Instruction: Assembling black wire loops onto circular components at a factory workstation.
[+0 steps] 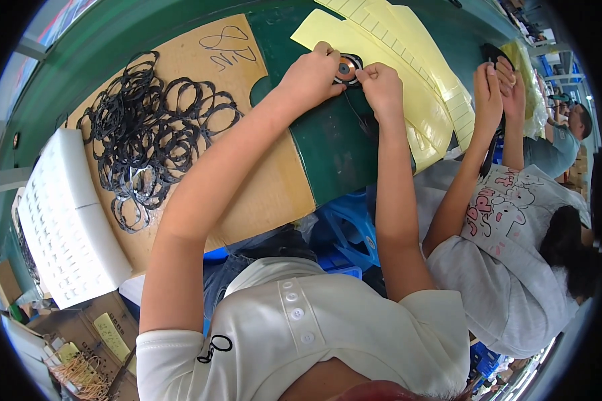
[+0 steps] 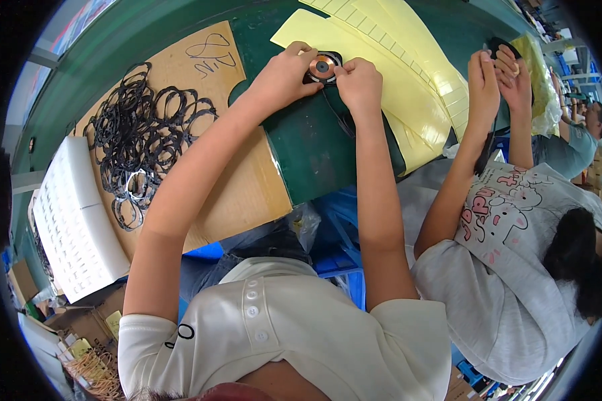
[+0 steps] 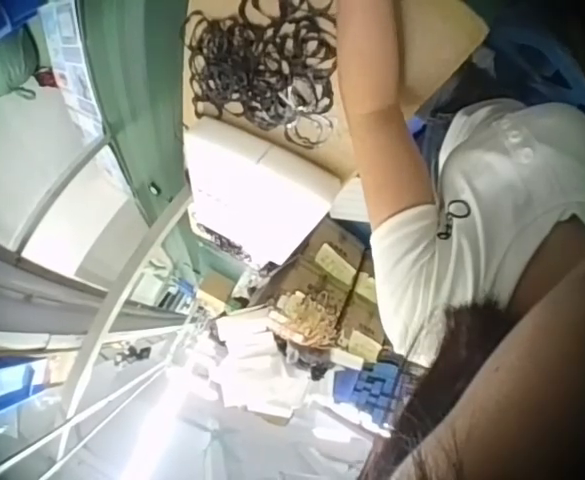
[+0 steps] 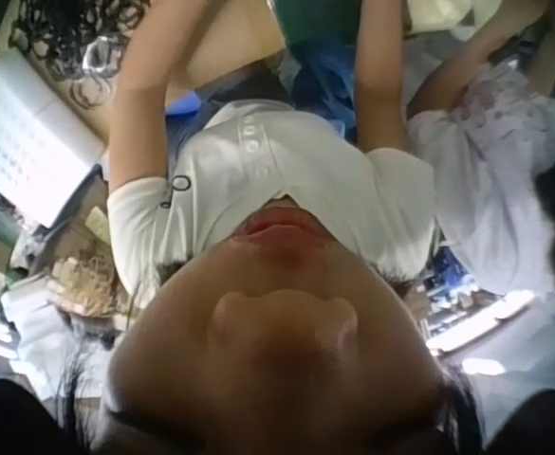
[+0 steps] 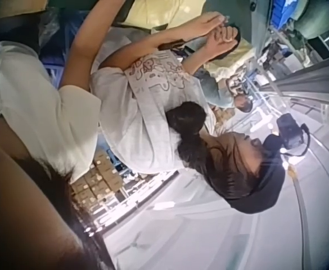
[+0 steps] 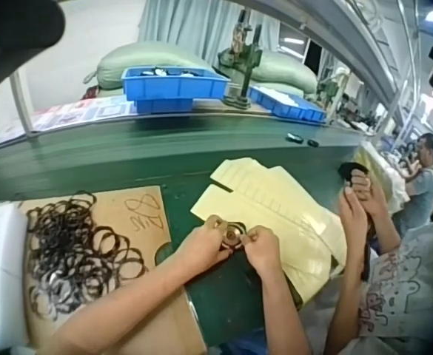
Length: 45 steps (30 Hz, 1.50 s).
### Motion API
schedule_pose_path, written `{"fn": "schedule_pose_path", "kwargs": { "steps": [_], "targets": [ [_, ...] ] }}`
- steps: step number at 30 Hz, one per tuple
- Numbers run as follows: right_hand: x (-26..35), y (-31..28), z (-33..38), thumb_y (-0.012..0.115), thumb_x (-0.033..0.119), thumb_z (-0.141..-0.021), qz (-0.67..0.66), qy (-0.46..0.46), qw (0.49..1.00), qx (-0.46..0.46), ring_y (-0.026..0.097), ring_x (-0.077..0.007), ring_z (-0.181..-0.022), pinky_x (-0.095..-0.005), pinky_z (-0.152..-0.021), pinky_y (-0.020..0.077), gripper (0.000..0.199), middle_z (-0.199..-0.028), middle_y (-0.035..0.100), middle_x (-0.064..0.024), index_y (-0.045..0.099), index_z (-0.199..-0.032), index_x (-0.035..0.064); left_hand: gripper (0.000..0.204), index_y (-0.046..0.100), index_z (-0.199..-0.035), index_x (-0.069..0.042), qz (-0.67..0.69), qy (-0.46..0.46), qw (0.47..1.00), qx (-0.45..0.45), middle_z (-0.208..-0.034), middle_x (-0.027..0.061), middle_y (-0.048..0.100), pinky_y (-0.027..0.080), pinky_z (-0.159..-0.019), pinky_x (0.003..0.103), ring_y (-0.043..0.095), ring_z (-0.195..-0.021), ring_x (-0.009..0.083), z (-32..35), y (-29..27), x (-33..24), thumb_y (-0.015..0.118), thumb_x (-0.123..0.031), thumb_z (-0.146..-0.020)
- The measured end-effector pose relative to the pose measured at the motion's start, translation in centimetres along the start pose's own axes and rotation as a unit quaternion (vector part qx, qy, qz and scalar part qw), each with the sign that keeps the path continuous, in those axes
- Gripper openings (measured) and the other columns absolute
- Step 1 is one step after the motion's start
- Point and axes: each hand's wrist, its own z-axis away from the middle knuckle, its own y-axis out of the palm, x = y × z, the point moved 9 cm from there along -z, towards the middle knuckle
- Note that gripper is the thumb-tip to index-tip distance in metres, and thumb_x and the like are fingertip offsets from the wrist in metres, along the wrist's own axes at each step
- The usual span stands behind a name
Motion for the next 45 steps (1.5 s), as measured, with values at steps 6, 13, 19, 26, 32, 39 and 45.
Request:
{"fn": "schedule_pose_path", "kwargs": {
  "steps": [6, 13, 19, 26, 32, 39, 45],
  "targets": [
    [-0.1, 0.4, -0.2, 0.061, 0.013, -0.074, 0.022, 0.003, 1.0, 0.02, 0.056, -0.0233, -0.061, -0.0309, -0.061, 0.046, 0.016, -0.068, 0.061, -0.0102, 0.062, -0.075, -0.0035, 0.037, 0.057, -0.094, 0.003, -0.038, -0.065, 0.996, 0.038, -0.09, 0.0168, 0.053, 0.05, -0.06, 0.033, 0.058, -0.064, 0.0286, 1.0, 0.1, -0.1, 0.073, -0.015, -0.065],
    [0.8, 0.8, 0.5, 0.061, 0.009, -0.076, 0.016, -0.031, 0.999, 0.039, 0.049, -0.0149, -0.054, -0.0249, -0.053, 0.0405, 0.012, -0.061, 0.056, -0.0058, 0.06, -0.074, -0.0028, 0.035, 0.058, -0.095, 0.0, 0.008, -0.137, 0.988, 0.071, -0.092, 0.0153, 0.054, 0.049, -0.063, 0.032, 0.058, -0.065, 0.0273, 1.8, -0.7, 0.9, 0.072, -0.016, -0.067],
    [1.7, 0.5, 1.3, 0.061, 0.008, -0.075, 0.02, -0.079, 0.996, 0.018, 0.046, -0.013, -0.049, -0.0234, -0.05, 0.0392, 0.012, -0.057, 0.054, -0.0052, 0.059, -0.072, -0.0032, 0.028, 0.06, -0.088, 0.001, -0.037, -0.145, 0.989, 0.01, -0.085, 0.0143, 0.055, 0.048, -0.06, 0.03, 0.056, -0.06, 0.0254, 2.6, -1.5, -0.5, 0.071, -0.017, -0.069],
    [2.8, 0.4, 3.0, 0.063, 0.01, -0.075, 0.097, -0.179, 0.978, -0.04, 0.051, -0.0177, -0.061, -0.0267, -0.057, 0.0416, 0.012, -0.073, 0.058, -0.0076, 0.06, -0.081, 0.001, 0.022, 0.061, -0.08, 0.0, -0.001, -0.142, 0.989, 0.048, -0.08, 0.0135, 0.054, 0.047, -0.058, 0.03, 0.054, -0.058, 0.0244, 2.1, -1.2, 0.6, 0.068, -0.018, -0.072],
    [3.7, 0.7, 4.3, 0.061, 0.018, -0.079, 0.22, -0.275, 0.93, -0.105, 0.05, -0.0248, -0.088, -0.0403, -0.075, 0.0403, 0.024, -0.099, 0.056, -0.0055, 0.059, -0.102, 0.0116, 0.019, 0.062, -0.079, 0.0, -0.001, -0.138, 0.988, 0.064, -0.08, 0.013, 0.054, 0.046, -0.057, 0.031, 0.054, -0.058, 0.0235, 2.0, -1.2, 0.7, 0.066, -0.018, -0.074],
    [2.5, 2.2, 3.6, 0.048, 0.029, -0.088, 0.288, -0.349, 0.888, -0.086, 0.037, -0.0318, -0.117, -0.0606, -0.09, 0.0246, 0.032, -0.128, 0.046, 0.0045, 0.053, -0.119, 0.0243, 0.022, 0.063, -0.085, 0.0, 0.004, -0.121, 0.992, 0.035, -0.083, 0.012, 0.056, 0.046, -0.059, 0.03, 0.054, -0.061, 0.0216, 2.3, -1.1, 1.1, 0.067, -0.019, -0.074],
    [2.5, 2.3, 3.8, 0.039, 0.033, -0.092, 0.284, -0.392, 0.875, -0.001, 0.025, -0.0331, -0.129, -0.0649, -0.096, 0.015, 0.035, -0.139, 0.033, 0.0084, 0.046, -0.126, 0.0269, 0.026, 0.063, -0.089, 0.001, 0.037, -0.098, 0.994, 0.036, -0.085, 0.0109, 0.058, 0.045, -0.059, 0.028, 0.052, -0.062, 0.0197, 2.4, -1.5, 1.5, 0.068, -0.02, -0.074]
  ]
}}
